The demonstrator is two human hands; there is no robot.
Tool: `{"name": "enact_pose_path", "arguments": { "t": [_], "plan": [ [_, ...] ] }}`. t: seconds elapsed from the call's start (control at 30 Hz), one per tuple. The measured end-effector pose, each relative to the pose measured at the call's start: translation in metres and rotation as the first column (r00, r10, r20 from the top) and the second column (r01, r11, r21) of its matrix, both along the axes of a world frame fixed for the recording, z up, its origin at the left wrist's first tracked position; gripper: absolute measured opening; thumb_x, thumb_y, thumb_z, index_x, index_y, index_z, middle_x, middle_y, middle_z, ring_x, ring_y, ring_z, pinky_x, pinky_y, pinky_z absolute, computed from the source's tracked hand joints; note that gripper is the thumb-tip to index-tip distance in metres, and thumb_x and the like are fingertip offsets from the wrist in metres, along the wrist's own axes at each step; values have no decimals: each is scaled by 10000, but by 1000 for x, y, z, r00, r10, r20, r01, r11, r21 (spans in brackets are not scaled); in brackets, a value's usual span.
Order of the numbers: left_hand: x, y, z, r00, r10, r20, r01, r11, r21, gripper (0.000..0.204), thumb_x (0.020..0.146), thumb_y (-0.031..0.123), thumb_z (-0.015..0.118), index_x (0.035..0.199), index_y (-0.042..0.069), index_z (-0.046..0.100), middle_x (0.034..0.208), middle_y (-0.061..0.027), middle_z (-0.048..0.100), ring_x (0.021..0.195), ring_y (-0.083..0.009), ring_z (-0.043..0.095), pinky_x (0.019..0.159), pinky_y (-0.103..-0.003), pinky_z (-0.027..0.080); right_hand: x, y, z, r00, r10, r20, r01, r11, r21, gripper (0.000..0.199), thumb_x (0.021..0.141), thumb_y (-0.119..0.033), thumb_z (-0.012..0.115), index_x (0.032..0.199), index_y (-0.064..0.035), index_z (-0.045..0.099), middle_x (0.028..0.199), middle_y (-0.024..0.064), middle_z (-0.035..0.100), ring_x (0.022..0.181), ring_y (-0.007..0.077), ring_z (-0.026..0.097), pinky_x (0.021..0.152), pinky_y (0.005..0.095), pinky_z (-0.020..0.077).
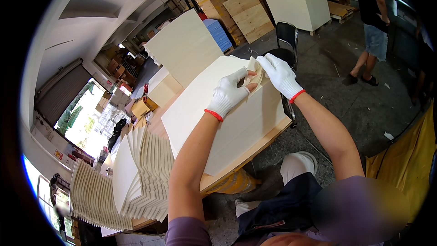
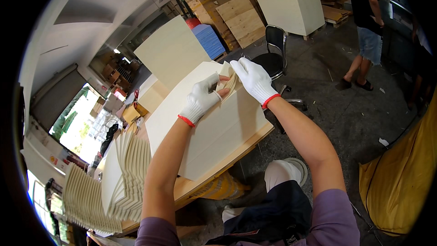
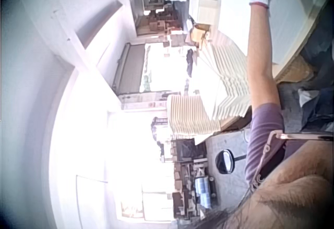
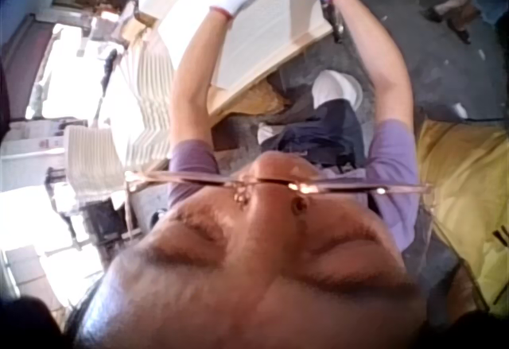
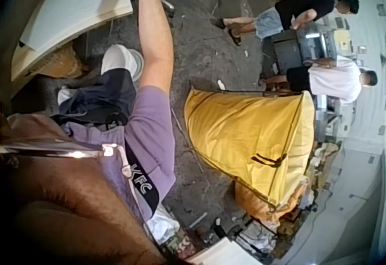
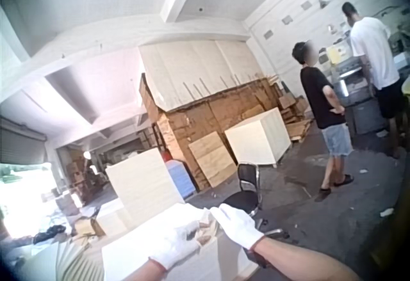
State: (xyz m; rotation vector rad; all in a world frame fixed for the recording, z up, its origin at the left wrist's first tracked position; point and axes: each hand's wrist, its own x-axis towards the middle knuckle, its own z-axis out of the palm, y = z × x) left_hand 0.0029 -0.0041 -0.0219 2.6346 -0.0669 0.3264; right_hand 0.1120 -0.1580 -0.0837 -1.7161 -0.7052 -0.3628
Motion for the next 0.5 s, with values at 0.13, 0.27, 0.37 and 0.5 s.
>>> {"name": "enact_pose_path", "arguments": {
  "t": [0.13,0.27,0.37,0.5],
  "plan": [
    [0,0,2,1000,-18,1,18,999,-50,300,965,236,592,1248,165,664,941,-112,694,868,-205,652,824,-318,498,-3,-2,3,999,14,-53,-13,1000,21,522,1012,-510,432,874,-22,554,780,222,550,782,431,560,688,470,421],
    [-5,0,4,998,0,64,4,998,-60,303,978,238,576,1263,165,652,929,-116,690,844,-211,647,811,-328,498,-13,-4,10,997,-14,-74,12,1000,-22,504,1009,-500,458,861,-27,549,746,207,547,753,409,566,676,459,424],
    [-1,0,5,999,28,-16,-28,1000,-4,325,960,251,613,1274,174,639,912,-115,693,818,-202,649,794,-333,502,-4,-1,2,999,-3,-52,3,1000,9,486,1008,-485,471,862,-27,541,754,208,549,745,408,563,673,456,426],
    [-6,-10,8,999,11,-53,-12,1000,-6,363,893,209,704,1247,159,644,985,-92,709,862,-179,646,809,-332,509,0,-1,-3,1000,-4,-21,5,1000,29,485,1007,-486,467,864,-28,536,761,208,551,750,410,564,672,459,426]
  ]
}}
